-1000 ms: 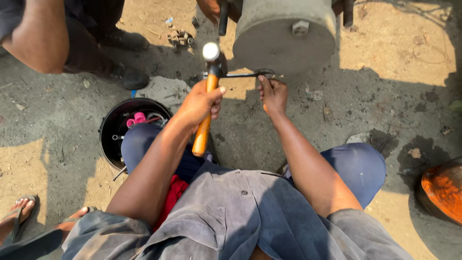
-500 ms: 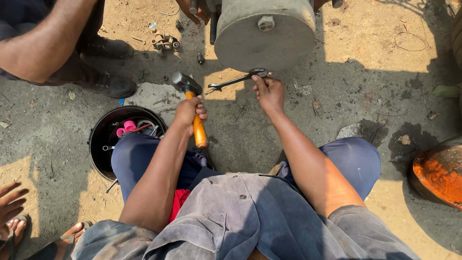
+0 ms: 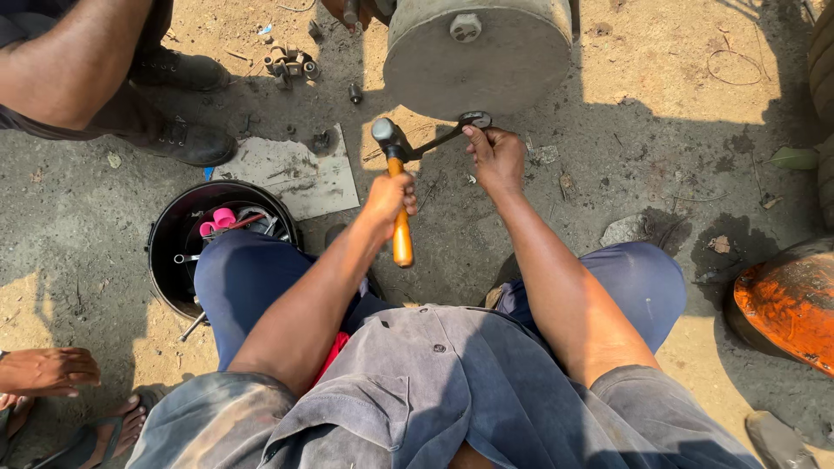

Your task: The person uses a hammer and wrench to loosen and remove bolts from a vehicle brake assembly. They repeatedly strike the wrench with the hammer to loosen fasteners, then unscrew them by hand. The person removes a circular metal cover and places it on the ground.

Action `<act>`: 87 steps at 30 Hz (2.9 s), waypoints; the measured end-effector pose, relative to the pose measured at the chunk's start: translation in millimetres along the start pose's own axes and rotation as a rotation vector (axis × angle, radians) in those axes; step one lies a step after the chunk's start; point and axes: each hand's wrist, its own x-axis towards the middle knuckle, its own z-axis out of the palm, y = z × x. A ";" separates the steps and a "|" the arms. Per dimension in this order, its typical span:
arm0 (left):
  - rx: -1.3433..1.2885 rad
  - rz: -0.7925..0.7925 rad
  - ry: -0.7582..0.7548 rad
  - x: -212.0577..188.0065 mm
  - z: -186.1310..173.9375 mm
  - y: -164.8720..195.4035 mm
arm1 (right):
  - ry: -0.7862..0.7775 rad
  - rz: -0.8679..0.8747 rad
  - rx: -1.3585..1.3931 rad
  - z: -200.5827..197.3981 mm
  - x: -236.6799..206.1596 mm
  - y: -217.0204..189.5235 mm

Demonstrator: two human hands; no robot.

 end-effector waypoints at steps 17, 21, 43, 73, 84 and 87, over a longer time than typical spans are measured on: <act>-0.053 0.061 0.208 10.5 -63.7 -18.9 | -0.463 0.102 0.398 70.5 -5.2 20.7; 0.056 0.068 0.260 18.4 -79.6 -27.3 | -0.596 0.184 0.431 91.8 -39.7 13.7; -0.063 -0.156 0.226 24.5 -28.3 -44.2 | -0.880 0.139 -0.744 -140.5 -63.0 -40.6; -0.028 -0.275 0.153 18.0 -10.7 -60.8 | -0.364 -1.063 -1.532 -169.4 -8.7 -257.1; 0.019 -0.296 0.130 17.2 0.9 -61.0 | -0.246 -0.990 -1.422 -185.7 2.7 -207.0; 0.049 -0.289 0.117 13.5 3.2 -61.2 | -0.179 -0.936 -1.302 -185.7 1.1 -178.3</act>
